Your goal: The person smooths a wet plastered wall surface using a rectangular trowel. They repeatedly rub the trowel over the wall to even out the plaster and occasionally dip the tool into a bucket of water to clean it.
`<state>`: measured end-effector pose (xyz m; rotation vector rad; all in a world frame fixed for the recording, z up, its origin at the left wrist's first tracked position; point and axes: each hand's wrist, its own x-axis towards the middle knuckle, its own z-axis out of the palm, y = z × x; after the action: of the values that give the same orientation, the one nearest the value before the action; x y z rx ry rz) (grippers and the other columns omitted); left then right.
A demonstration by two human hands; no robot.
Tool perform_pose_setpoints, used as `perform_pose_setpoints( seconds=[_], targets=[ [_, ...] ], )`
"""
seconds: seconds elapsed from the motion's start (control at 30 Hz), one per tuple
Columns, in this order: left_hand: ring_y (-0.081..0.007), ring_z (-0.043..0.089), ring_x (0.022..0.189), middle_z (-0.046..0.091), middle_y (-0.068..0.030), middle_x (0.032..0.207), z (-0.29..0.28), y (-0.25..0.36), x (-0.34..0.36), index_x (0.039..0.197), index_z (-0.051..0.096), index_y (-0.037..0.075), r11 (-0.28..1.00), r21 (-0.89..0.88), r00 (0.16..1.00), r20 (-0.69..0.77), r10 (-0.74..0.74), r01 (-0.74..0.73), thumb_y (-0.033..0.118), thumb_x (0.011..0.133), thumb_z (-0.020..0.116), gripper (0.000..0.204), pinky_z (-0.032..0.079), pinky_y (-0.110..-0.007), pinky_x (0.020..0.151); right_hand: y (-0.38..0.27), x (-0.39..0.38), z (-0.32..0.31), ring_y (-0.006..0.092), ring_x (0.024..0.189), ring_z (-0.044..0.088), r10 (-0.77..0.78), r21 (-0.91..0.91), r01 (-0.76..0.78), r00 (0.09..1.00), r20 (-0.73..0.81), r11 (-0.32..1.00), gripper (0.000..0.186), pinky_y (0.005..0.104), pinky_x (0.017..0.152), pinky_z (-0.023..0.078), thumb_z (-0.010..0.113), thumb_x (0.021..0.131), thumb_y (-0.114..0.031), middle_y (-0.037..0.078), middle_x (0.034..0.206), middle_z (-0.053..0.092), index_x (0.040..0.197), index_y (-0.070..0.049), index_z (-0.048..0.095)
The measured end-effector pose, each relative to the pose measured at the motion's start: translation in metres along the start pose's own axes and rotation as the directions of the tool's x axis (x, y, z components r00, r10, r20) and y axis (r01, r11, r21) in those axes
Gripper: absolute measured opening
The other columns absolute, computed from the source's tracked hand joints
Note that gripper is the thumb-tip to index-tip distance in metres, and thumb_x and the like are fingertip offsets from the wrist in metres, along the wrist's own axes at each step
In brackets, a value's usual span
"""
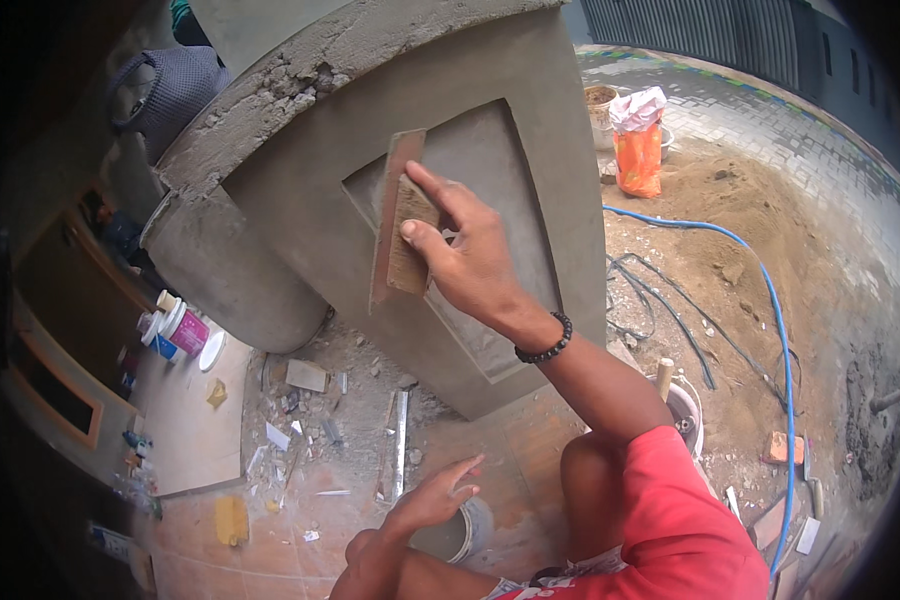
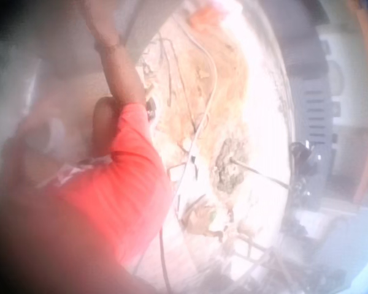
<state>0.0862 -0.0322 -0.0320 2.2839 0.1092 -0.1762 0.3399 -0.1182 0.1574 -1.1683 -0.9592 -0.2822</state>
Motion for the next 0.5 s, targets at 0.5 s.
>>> perform_pose_setpoints(
  seconds=[0.5],
  targets=[
    [-0.0344, 0.056, 0.121, 0.058, -0.0224, 0.129, 0.0, 0.002, -0.001, 0.143, 0.042, 0.002, 1.0, 0.021, 1.0, -0.008, 0.01, -0.01, 0.016, 0.093, 0.061, 0.055, 0.043, -0.04, 0.103, 0.047, 0.036, -0.002, 0.0209, 0.121, 0.053, 0.199, 0.912, -0.017, 0.977, -0.072, 0.411, 0.061, 0.0425, 0.101, 0.05, 0.059, 0.097, -0.008, 0.01, 0.132, 0.051, 0.149, -0.008, 0.028]
  ],
)
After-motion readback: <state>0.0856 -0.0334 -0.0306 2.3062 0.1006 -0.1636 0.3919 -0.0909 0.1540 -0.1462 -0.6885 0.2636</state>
